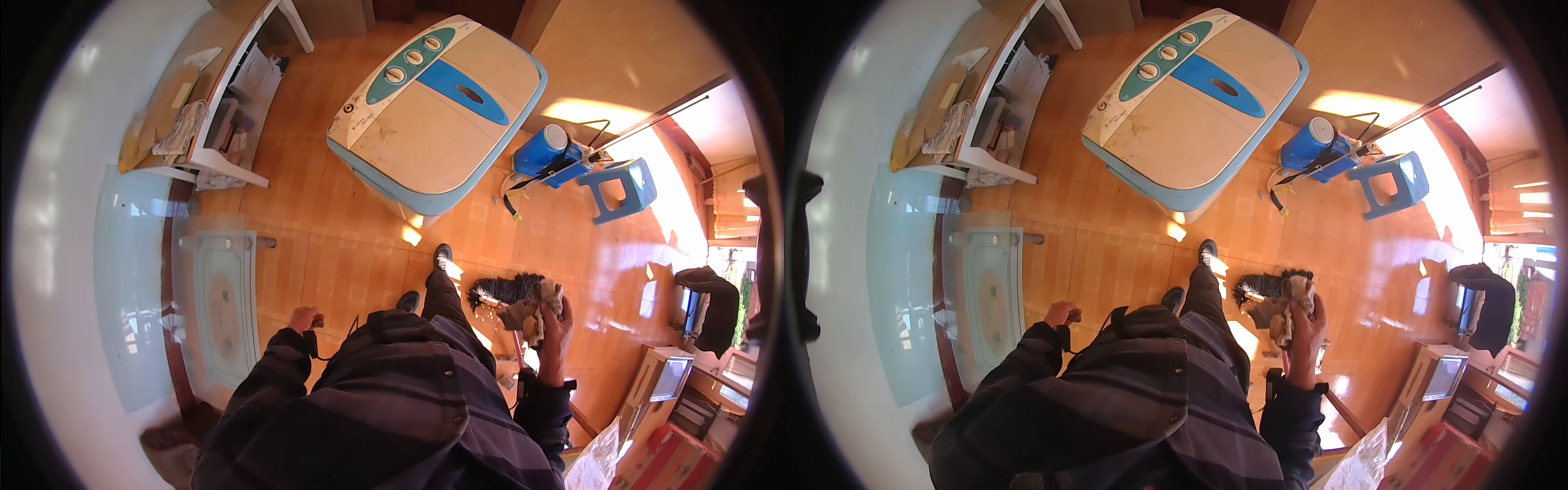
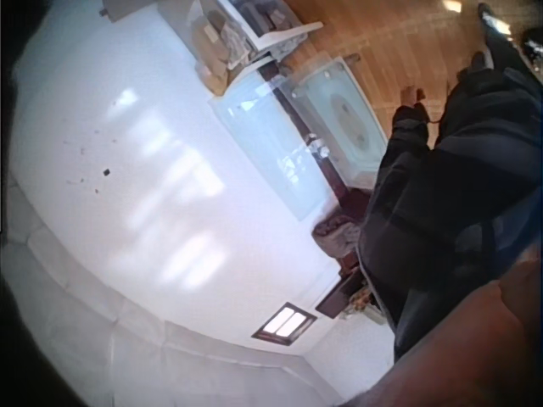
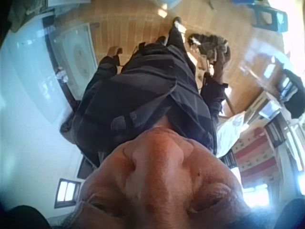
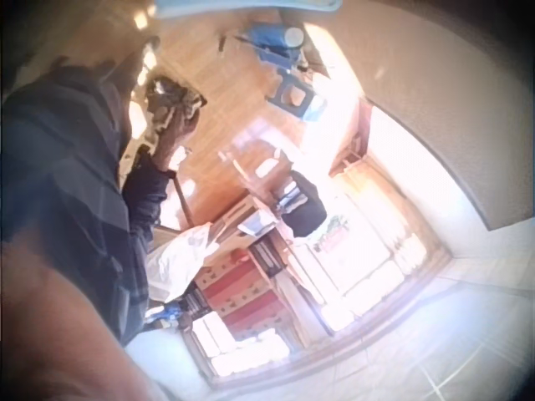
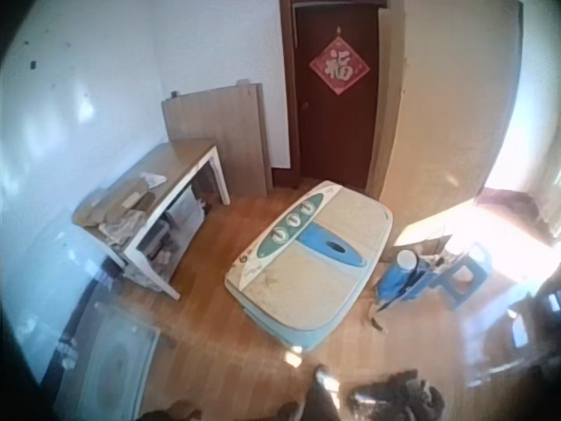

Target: The person mops the floor around a washing machine using a pink-handled mop, then wipes the top surface of the washing machine with a cloth. The person briefly steps outside and returns to continue wiping the washing machine.

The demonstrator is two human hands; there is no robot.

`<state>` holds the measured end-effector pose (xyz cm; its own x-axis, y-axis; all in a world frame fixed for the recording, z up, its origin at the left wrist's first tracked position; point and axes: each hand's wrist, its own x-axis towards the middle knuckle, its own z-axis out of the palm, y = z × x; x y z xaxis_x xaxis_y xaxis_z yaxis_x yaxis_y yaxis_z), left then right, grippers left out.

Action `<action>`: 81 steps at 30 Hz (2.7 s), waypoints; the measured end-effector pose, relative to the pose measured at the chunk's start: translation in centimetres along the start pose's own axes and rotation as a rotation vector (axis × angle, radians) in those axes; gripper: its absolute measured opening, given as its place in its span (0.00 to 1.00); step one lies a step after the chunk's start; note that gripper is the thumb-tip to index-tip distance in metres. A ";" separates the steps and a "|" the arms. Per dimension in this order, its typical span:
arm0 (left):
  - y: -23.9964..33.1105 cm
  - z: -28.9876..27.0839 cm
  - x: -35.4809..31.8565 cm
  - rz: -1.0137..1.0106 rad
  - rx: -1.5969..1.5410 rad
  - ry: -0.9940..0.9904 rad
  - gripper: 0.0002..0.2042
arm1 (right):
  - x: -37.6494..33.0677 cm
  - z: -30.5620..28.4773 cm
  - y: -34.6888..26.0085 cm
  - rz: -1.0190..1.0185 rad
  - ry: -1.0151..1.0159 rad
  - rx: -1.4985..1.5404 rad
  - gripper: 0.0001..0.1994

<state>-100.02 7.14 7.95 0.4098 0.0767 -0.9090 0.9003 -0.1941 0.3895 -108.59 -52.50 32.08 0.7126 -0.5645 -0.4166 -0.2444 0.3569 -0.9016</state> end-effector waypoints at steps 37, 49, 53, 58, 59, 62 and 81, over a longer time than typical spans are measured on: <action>2.4 -1.5 -5.9 -0.145 -0.201 0.249 0.16 | 31.8 30.8 4.6 -0.951 -0.307 -1.162 0.29; 40.6 -2.9 9.2 0.758 0.270 -0.084 0.19 | 20.8 39.0 10.0 -0.905 -0.089 -1.226 0.21; 47.6 4.1 7.8 0.936 0.418 -0.064 0.28 | 21.6 40.4 9.3 -0.928 -0.058 -1.202 0.15; 48.4 7.5 7.7 0.925 0.507 0.064 0.28 | 24.7 42.1 8.2 -0.961 -0.078 -1.233 0.15; 48.3 7.6 8.0 0.901 0.505 0.072 0.27 | 25.4 42.3 8.0 -0.966 -0.079 -1.234 0.14; 48.0 7.4 8.8 0.872 0.522 0.042 0.23 | 27.3 43.0 7.4 -0.974 -0.069 -1.218 0.14; 48.1 6.9 9.3 0.760 0.448 -0.037 0.22 | 26.7 44.4 8.5 -1.025 -0.085 -1.167 0.22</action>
<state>-53.93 -8.23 17.25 0.8621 -0.2593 -0.4354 0.2415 -0.5452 0.8028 -62.45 -31.43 18.46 0.9130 -0.1392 0.3834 0.0238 -0.9202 -0.3907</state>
